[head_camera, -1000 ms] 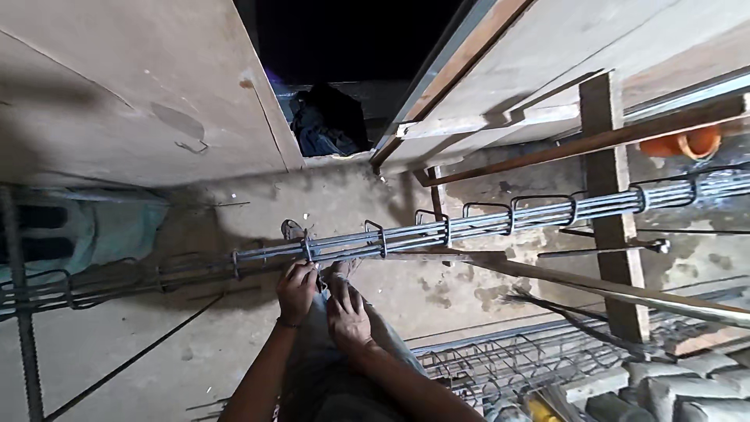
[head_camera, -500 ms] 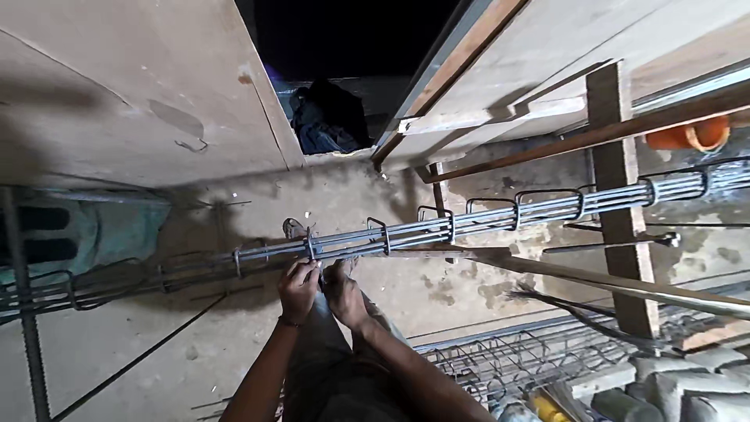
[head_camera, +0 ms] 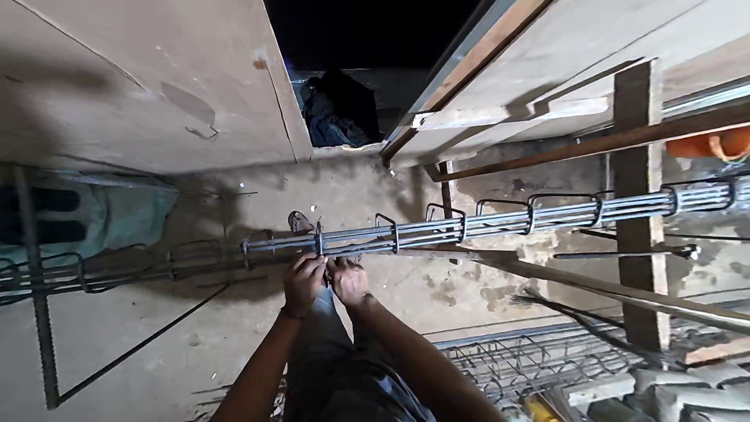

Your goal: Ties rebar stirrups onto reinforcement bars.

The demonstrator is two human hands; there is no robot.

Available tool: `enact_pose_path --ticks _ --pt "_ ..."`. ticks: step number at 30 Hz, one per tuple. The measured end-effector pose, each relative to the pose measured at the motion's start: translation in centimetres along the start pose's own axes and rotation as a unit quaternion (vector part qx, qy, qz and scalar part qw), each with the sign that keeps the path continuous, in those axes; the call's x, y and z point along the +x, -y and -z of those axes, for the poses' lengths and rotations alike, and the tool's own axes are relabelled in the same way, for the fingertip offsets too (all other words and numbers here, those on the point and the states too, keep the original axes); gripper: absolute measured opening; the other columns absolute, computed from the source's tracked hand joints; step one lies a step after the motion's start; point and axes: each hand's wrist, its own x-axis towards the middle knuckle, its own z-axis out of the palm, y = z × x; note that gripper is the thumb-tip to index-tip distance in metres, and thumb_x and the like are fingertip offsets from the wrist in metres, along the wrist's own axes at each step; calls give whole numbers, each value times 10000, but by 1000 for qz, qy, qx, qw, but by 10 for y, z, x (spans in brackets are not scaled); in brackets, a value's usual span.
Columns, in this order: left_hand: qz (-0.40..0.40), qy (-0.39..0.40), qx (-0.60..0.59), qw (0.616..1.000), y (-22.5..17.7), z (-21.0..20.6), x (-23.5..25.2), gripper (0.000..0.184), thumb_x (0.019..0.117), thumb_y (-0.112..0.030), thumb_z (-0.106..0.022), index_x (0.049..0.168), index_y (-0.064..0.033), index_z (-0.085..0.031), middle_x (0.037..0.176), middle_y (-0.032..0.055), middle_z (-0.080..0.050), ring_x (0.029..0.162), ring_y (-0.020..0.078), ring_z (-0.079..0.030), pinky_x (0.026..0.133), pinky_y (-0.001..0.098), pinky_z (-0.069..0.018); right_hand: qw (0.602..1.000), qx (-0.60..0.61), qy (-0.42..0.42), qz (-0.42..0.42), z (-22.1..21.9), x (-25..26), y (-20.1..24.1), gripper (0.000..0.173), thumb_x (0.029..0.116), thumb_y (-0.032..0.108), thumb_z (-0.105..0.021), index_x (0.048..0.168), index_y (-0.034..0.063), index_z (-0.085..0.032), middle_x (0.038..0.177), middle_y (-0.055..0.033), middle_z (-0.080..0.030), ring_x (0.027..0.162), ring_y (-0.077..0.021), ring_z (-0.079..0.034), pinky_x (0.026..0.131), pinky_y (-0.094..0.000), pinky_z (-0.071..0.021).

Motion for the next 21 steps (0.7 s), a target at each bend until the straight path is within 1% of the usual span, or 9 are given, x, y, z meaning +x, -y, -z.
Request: enact_pose_path --ticks 4,6,9,11,14,16,17,19,21 --pt "-22 53 -59 997 6 13 4 124 932 -117 -713 953 -39 -807 1008 120 -765 971 158 -734 915 262 -581 998 -11 24 -56 14 -25 17 479 1011 118 -467 1479 159 -562 1219 -196 -691 830 -364 -732 677 -516 -593" --pt "-30 79 -85 993 11 20 7 142 955 -89 -679 995 -39 -807 1048 126 -763 1004 162 -733 937 276 -583 996 -20 34 -74 27 -34 36 422 1019 108 -466 1423 73 -582 1203 -216 -688 847 -373 -732 692 -512 -596" --pt "-48 120 -85 988 18 28 8 195 973 -113 -628 1045 -55 -800 1106 130 -755 1062 194 -723 969 315 -573 996 -83 -20 -29 46 -44 61 317 984 104 -529 1221 -42 -681 1079 -222 -719 814 -340 -741 682 -456 -604" --pt "-41 137 -103 984 17 32 8 205 985 -160 -636 1051 -48 -794 1133 134 -748 1086 194 -714 986 319 -566 986 -140 -81 29 58 -41 66 272 947 98 -582 1139 -31 -725 1021 -184 -736 822 -306 -743 685 -423 -606" --pt "-10 126 -119 985 9 33 8 208 946 -178 -670 1020 -29 -795 1116 142 -747 1069 199 -712 982 332 -562 980 -148 -105 88 82 -24 58 264 923 75 -606 1142 14 -739 1057 -177 -733 926 -330 -732 747 -460 -592" --pt "54 110 -94 988 1 27 7 168 920 -177 -715 989 -55 -808 1087 114 -760 1023 188 -728 942 348 -583 986 -100 -110 75 94 -8 46 279 919 64 -615 1168 63 -742 1021 -191 -728 865 -355 -731 693 -491 -590" --pt "65 83 -78 991 -1 21 6 145 902 -174 -736 960 -70 -818 1052 103 -773 985 192 -739 908 357 -594 996 -57 -69 27 100 -2 39 303 973 94 -569 1233 95 -724 1073 -204 -720 874 -374 -730 706 -526 -589" --pt "62 47 -71 994 0 10 3 110 887 -139 -729 908 -67 -809 1001 95 -771 950 181 -737 886 338 -599 996 12 35 -77 102 4 24 298 1050 219 -488 1255 136 -687 1163 -190 -694 942 -393 -715 769 -585 -575" --pt "47 30 -83 995 6 5 -1 108 895 -117 -715 907 -52 -801 1033 111 -769 1003 186 -737 930 333 -593 983 92 100 -120 85 -5 13 306 1047 305 -505 1204 126 -696 1110 -169 -721 1007 -367 -709 853 -594 -561"
